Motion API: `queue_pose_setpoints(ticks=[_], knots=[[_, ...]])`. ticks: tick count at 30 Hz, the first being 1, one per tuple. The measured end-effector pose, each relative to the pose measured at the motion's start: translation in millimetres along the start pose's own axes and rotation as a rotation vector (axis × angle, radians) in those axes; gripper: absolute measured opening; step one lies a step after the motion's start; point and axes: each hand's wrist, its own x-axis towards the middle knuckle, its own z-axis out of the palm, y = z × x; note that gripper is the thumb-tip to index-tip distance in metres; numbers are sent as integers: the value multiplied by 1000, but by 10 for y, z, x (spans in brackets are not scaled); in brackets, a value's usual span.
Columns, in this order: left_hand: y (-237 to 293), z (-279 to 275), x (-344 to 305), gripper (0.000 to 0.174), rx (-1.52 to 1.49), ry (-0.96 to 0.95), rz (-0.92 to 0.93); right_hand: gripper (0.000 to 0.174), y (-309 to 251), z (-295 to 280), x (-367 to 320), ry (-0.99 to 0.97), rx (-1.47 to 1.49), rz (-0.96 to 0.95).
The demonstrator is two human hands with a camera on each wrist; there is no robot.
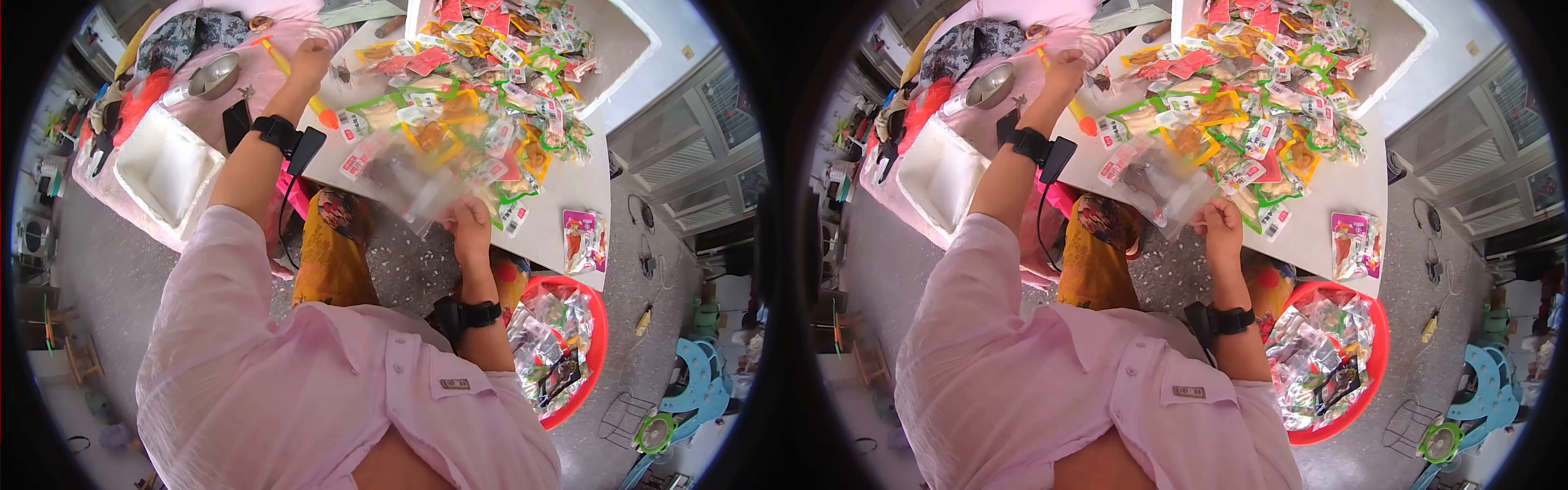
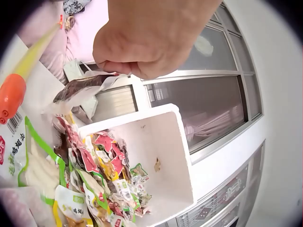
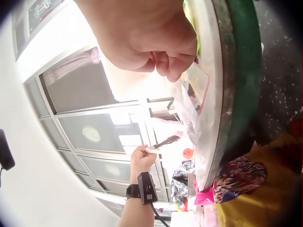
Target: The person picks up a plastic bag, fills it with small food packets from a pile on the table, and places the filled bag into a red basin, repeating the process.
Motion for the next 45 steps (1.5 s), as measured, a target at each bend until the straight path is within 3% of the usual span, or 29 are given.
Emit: queue_pose_setpoints(ticks=[4, 7, 10, 13, 14, 17, 21, 23, 26, 27, 29, 30, 33, 34, 37, 41, 43, 45], knots=[[360, -109, -550, 25, -289, -99, -6, 13, -251, 100, -153, 30, -117, -165], [585, -180, -1030, 28, -530, -219, -51, 16, -245, 104, -237, -8, -170, -404], [739, -189, -1450, 30, -765, -348, -117, 21, -262, 97, -290, 14, -235, -459], [733, -194, -1713, 32, -998, -508, -158, 30, -407, 122, -437, -63, 162, 16], [721, -171, -1818, 33, -1012, -511, -193, 38, -285, 37, -426, -237, 283, 110], [635, 14, -2170, 33, -1061, -669, -191, 43, -319, 114, -633, -477, 616, 238], [504, 206, -2700, 31, -942, -762, -217, 46, -394, 211, -677, -432, 748, 178], [513, 201, -2950, 22, -598, -847, -258, 45, -323, 105, -659, -291, 595, 120], [411, 227, -3092, 15, -480, -1023, -173, 45, -342, -17, -677, -203, 415, 85], [381, 221, -3070, 16, -446, -921, -213, 45, -377, -72, -713, -191, 363, 83], [298, 237, -2956, 18, -379, -719, -292, 48, -485, -321, -839, -326, 120, 111], [228, 259, -2895, 28, -435, -606, -322, 49, -502, -418, -851, -400, 19, 126], [152, 295, -2826, 41, -312, -667, -602, 53, -501, -493, -882, -501, -177, 157], [96, 325, -2801, 47, -366, -857, -567, 54, -479, -533, -874, -507, -214, 150], [114, 432, -2923, 46, -443, -803, -602, 54, -449, -678, -866, -517, -238, 139], [203, 519, -2954, 41, -384, -975, -559, 55, -430, -863, -892, -474, -447, 77], [245, 568, -2983, 37, -360, -1042, -523, 55, -493, -899, -942, -488, -385, 194], [113, 622, -3001, 31, -329, -979, -582, 55, -495, -950, -997, -497, -271, 245]])
